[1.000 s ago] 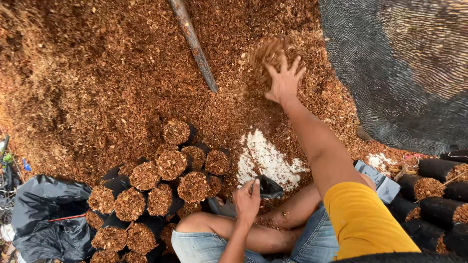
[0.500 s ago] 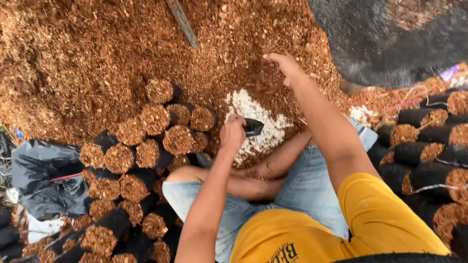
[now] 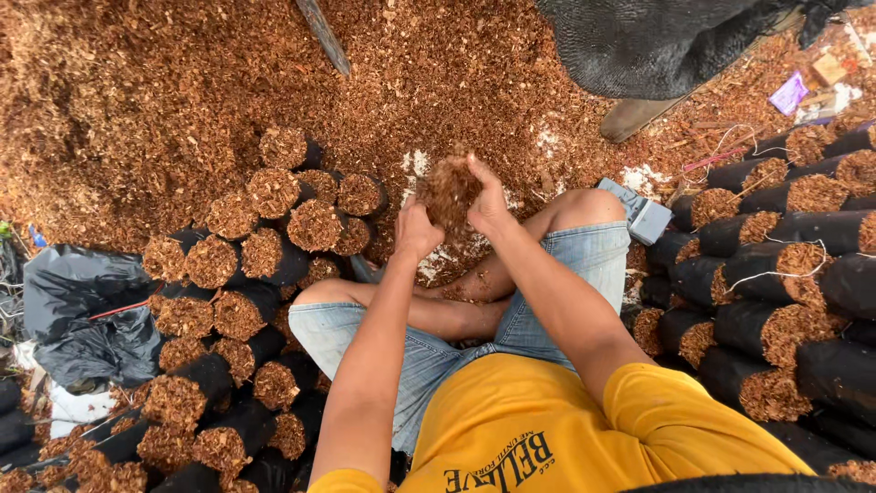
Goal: The person sits cross-legged on the ground and fills black plastic nursery bags with a brown, fibrous substrate. They scoop the material by hand from a large pile and pack it into the bags, then place the filled bags in a row.
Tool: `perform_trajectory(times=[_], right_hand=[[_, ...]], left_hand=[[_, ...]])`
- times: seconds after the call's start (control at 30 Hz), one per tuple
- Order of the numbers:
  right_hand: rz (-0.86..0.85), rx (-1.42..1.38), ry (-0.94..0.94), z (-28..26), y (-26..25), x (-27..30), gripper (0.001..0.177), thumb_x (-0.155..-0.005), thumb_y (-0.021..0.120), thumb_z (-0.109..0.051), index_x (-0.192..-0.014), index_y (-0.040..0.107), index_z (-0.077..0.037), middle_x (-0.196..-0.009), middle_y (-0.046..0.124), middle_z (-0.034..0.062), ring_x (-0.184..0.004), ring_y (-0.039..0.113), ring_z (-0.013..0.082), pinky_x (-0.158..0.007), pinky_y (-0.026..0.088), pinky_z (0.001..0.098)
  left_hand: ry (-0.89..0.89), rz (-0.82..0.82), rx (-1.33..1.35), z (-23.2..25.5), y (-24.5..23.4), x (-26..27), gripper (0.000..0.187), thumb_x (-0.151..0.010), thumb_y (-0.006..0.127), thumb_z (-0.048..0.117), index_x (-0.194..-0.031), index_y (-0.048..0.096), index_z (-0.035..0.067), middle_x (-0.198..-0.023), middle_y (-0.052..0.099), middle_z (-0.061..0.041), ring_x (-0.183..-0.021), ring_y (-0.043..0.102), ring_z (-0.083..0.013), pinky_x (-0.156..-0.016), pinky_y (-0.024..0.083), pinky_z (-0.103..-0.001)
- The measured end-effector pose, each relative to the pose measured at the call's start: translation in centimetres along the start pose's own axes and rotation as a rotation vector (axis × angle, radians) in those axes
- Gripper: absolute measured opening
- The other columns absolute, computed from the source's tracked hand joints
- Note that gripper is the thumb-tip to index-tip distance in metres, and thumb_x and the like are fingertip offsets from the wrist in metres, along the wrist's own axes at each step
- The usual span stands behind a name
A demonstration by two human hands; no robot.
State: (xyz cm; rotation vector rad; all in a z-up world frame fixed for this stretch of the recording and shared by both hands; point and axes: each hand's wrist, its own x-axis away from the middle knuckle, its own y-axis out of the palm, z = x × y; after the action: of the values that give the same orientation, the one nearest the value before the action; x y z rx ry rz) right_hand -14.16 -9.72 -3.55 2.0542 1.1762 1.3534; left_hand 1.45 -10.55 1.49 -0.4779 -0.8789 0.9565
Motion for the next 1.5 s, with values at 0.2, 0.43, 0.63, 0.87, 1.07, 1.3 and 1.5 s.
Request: perform_trajectory(times=[0.2,0.43,0.63,0.87,1.07,1.3,1.5], right_hand=[[-0.247,0.179,-0.162,-1.8,0.9,0.7,0.043,-0.090,0.057,-0.038,-0.123,0.069,-0.014,-0.124,0.069,0.0108,-0.125,0.057,0.0339,-0.112,0.040,0.0507],[-0.376,0.552,-0.210,-3.3,4.3,6.0,0.046,-0.078,0.051,-0.020,-0.124,0.057,-0.016,-0.125,0.062,0.0086,-0.137,0.045,0.0384,-0.120,0.027,0.0604],[-0.599,1.881,-0.507,-2.2,4.9,7.8,0.048,-0.080,0.055,0.014,-0.119,0.055,-0.013,-0.121,0.069,0.0140,-0.111,0.069,0.0428,-0.087,0.059,0.0542],[-0.180,2.278,-0.620,-3.4,7.0,7.2,0.054,-0.076,0.072,0.005,-0.121,0.049,-0.014,-0.125,0.051,0.0211,-0.114,0.060,0.0463,-0.073,0.063,0.0508],[-0.260,2.124,-0.237,0.4,0.9,2.4,0.054,-0.073,0.072,0.003,-0.125,0.064,-0.010,-0.113,0.063,0.0225,-0.097,0.073,0.0478,-0.075,0.064,0.0552],[-0.435,2.285,-0.183,-2.0,3.7,2.9,0.061,-0.072,0.079,0.005,-0.130,0.065,-0.006,-0.131,0.060,0.0271,-0.107,0.070,0.0495,-0.087,0.062,0.0555],[-0.386,2.276,-0.063,-1.0,1.8,-0.8,0.038,-0.074,0.074,-0.005,-0.112,0.075,-0.001,-0.120,0.069,0.0288,-0.104,0.072,0.0487,-0.080,0.063,0.0542]], left_hand=[[-0.050,-0.058,0.071,3.4,-3.5,3.9,0.069,-0.082,0.067,0.005,-0.146,0.047,-0.013,-0.156,0.043,-0.026,-0.147,0.039,-0.0462,-0.119,0.044,-0.055],[-0.031,-0.033,0.137,4.0,-4.0,4.6,0.072,-0.080,0.065,0.003,-0.149,0.046,-0.010,-0.154,0.046,-0.022,-0.144,0.042,-0.0487,-0.118,0.043,-0.059],[0.085,0.062,0.171,3.4,-2.8,4.3,0.063,-0.078,0.066,0.004,-0.141,0.059,-0.003,-0.150,0.053,-0.012,-0.138,0.053,-0.0428,-0.118,0.045,-0.054],[0.091,0.114,0.159,4.6,-4.0,6.0,0.063,-0.081,0.064,-0.002,-0.143,0.056,-0.004,-0.152,0.052,-0.013,-0.136,0.055,-0.0409,-0.117,0.046,-0.052],[0.036,0.058,0.043,1.7,0.5,4.3,0.062,-0.080,0.062,-0.005,-0.142,0.056,-0.004,-0.150,0.051,-0.013,-0.132,0.059,-0.0412,-0.113,0.053,-0.052],[-0.046,0.085,0.036,0.3,3.2,3.0,0.061,-0.080,0.064,0.000,-0.141,0.058,0.001,-0.153,0.048,-0.010,-0.127,0.062,-0.0431,-0.109,0.057,-0.050],[-0.067,0.012,0.013,2.1,3.0,3.0,0.065,-0.083,0.061,-0.003,-0.148,0.051,-0.003,-0.157,0.042,-0.013,-0.122,0.065,-0.0440,-0.104,0.061,-0.047]])
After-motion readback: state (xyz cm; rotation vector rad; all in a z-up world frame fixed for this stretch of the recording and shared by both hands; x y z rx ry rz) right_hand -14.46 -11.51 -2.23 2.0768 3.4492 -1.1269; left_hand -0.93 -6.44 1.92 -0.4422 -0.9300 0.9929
